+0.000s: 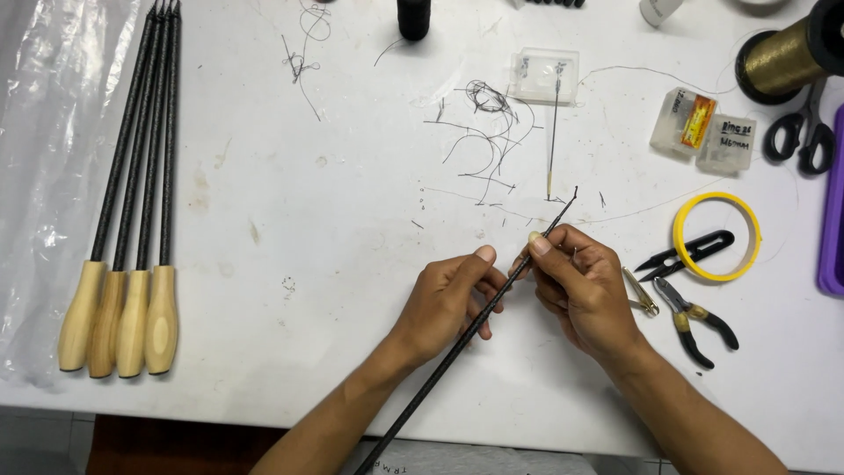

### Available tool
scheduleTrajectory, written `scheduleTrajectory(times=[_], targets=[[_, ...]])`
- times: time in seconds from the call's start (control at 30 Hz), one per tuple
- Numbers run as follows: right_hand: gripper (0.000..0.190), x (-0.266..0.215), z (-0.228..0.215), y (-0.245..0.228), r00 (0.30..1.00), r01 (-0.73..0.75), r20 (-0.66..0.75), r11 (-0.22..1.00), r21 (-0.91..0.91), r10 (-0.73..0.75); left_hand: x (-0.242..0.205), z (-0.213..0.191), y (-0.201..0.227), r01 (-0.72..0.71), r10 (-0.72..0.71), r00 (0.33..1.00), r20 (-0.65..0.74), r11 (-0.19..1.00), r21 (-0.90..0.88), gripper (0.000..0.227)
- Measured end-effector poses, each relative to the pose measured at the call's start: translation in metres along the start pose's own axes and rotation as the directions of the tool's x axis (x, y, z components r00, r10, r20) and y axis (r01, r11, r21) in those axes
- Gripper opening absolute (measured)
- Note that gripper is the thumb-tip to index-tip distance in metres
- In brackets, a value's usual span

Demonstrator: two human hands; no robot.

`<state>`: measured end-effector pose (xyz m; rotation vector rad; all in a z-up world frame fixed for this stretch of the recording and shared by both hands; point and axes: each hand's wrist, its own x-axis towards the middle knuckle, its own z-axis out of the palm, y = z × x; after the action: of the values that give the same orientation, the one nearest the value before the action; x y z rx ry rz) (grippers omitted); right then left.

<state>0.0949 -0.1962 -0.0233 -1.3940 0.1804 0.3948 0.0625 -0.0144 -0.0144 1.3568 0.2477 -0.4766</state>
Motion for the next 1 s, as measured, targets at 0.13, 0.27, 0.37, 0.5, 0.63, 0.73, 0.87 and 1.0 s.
scheduleTrajectory(times=[0.13, 0.27, 0.37, 0.5, 0.63, 0.73, 0.87, 1.0], targets=[[0.023, 0.003, 0.004, -0.002, 1.000, 0.001, 0.027, 1.000, 0.008, -0.001, -0.003, 0.007, 0.007, 0.101, -0.100, 0.995, 0.020, 0.938, -0.333, 0.041], [0.024, 0.011, 0.004, 0.005, 0.999, -0.010, 0.051, 1.000, -0.008, 0.011, -0.013, 0.007, 0.012, 0.171, -0.167, 0.984, 0.053, 0.849, -0.500, 0.028], [0.023, 0.018, 0.013, 0.005, 0.998, -0.008, 0.066, 1.000, -0.028, 0.009, -0.016, -0.003, 0.017, 0.171, -0.176, 0.984, 0.038, 0.847, -0.504, 0.024], [0.025, 0.012, 0.042, -0.019, 0.998, 0.038, 0.044, 0.994, -0.099, -0.034, -0.018, -0.020, 0.022, 0.188, -0.194, 0.980, 0.041, 0.838, -0.513, 0.023], [0.027, 0.017, 0.045, -0.015, 0.992, 0.091, -0.067, 0.975, -0.205, -0.107, -0.018, -0.049, 0.027, 0.133, -0.172, 0.985, -0.026, 0.844, -0.519, 0.023], [0.027, 0.024, 0.055, -0.016, 0.988, 0.083, -0.102, 0.956, -0.280, -0.116, -0.011, -0.073, 0.033, 0.087, -0.144, 0.987, -0.071, 0.854, -0.513, 0.023], [0.032, 0.030, 0.060, -0.013, 0.982, 0.185, 0.019, 0.945, -0.272, -0.187, 0.002, -0.093, 0.045, 0.080, -0.131, 0.989, -0.071, 0.868, -0.489, 0.023], [0.032, 0.035, 0.058, 0.001, 0.959, 0.281, 0.056, 0.921, -0.268, -0.276, 0.014, -0.098, 0.049, 0.093, -0.132, 0.990, -0.045, 0.867, -0.490, 0.023]])
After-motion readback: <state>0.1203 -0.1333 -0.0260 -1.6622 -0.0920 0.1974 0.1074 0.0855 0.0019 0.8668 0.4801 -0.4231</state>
